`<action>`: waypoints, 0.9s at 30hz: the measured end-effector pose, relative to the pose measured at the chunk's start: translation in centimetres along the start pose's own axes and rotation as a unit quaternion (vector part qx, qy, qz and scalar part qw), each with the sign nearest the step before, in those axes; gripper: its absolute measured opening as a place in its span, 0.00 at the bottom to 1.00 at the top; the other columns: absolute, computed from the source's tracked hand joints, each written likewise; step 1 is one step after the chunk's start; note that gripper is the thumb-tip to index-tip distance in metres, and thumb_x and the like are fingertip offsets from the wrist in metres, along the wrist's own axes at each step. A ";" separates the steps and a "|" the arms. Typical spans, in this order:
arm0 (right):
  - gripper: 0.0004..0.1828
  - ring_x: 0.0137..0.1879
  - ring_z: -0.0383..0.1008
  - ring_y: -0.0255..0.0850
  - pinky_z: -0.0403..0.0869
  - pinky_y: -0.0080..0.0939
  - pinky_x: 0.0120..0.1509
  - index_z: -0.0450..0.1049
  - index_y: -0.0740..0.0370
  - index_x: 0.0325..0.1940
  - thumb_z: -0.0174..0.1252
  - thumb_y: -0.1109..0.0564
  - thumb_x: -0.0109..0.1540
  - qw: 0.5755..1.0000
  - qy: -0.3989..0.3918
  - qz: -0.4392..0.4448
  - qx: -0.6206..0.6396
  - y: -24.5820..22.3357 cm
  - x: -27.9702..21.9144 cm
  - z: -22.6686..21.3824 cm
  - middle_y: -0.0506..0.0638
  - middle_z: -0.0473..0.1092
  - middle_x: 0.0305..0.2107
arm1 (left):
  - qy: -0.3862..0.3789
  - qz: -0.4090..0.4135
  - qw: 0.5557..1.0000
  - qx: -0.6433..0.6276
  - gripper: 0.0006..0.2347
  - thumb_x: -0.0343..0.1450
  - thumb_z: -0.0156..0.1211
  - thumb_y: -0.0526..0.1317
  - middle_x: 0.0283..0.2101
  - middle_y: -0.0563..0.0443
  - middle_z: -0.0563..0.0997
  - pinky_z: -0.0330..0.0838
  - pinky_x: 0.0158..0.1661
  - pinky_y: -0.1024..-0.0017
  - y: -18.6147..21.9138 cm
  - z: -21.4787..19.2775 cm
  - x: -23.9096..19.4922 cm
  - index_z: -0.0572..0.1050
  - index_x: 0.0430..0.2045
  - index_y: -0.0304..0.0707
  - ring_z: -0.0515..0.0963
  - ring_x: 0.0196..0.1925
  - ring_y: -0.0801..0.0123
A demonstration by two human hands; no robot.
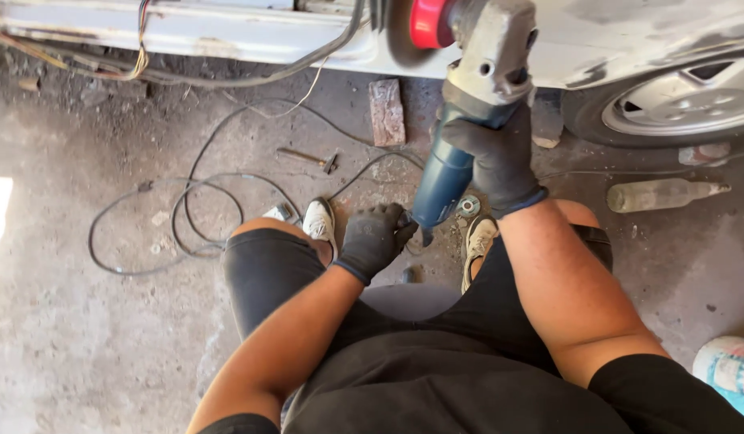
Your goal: The person uses an angle grinder with a wire brush attachment to grind the lower side panel of a white car. They move the tool back and forth along the surface to remove paint and rust, working near the wheel well and door frame.
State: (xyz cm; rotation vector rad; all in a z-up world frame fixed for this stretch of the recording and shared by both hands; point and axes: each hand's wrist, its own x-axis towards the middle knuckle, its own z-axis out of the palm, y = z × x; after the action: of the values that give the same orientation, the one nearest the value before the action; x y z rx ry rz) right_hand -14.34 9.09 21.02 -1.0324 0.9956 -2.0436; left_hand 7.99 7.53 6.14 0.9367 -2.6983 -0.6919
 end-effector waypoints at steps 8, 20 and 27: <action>0.26 0.49 0.84 0.65 0.86 0.61 0.51 0.80 0.65 0.50 0.78 0.74 0.50 0.999 -0.017 -0.018 -0.036 3.9 -0.1 -3.8 0.65 0.80 0.41 | -0.047 0.046 0.996 0.063 0.18 0.78 0.60 0.50 0.38 0.39 0.87 0.85 0.43 0.53 0.9 0.6 0.3 0.72 0.56 0.39 0.90 0.40 0.44; 0.30 0.55 0.82 0.63 0.84 0.65 0.61 0.78 0.66 0.53 0.79 0.74 0.49 0.998 -0.013 -0.043 -0.043 -0.3 0.5 -2.7 0.64 0.79 0.46 | -0.194 -0.105 0.750 -0.624 0.13 0.76 0.67 0.33 0.44 0.37 0.90 0.89 0.44 0.61 -2.8 3.5 1.1 0.81 0.55 0.28 0.90 0.45 0.55; 0.35 0.46 0.80 0.44 0.83 0.47 0.47 0.71 0.56 0.65 0.74 0.58 0.55 0.994 -0.097 0.021 0.044 -2.2 -0.3 -1.6 0.50 0.77 0.47 | -0.216 0.024 0.804 -0.553 0.19 0.79 0.56 0.44 0.54 0.45 0.83 0.80 0.56 0.62 -0.1 -3.4 1.3 0.74 0.64 0.37 0.82 0.55 0.61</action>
State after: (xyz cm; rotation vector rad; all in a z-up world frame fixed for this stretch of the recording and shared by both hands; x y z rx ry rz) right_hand -15.95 10.97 22.13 -1.1295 0.8125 -1.8935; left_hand 8.15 5.44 9.08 0.3827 -1.9156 -2.2918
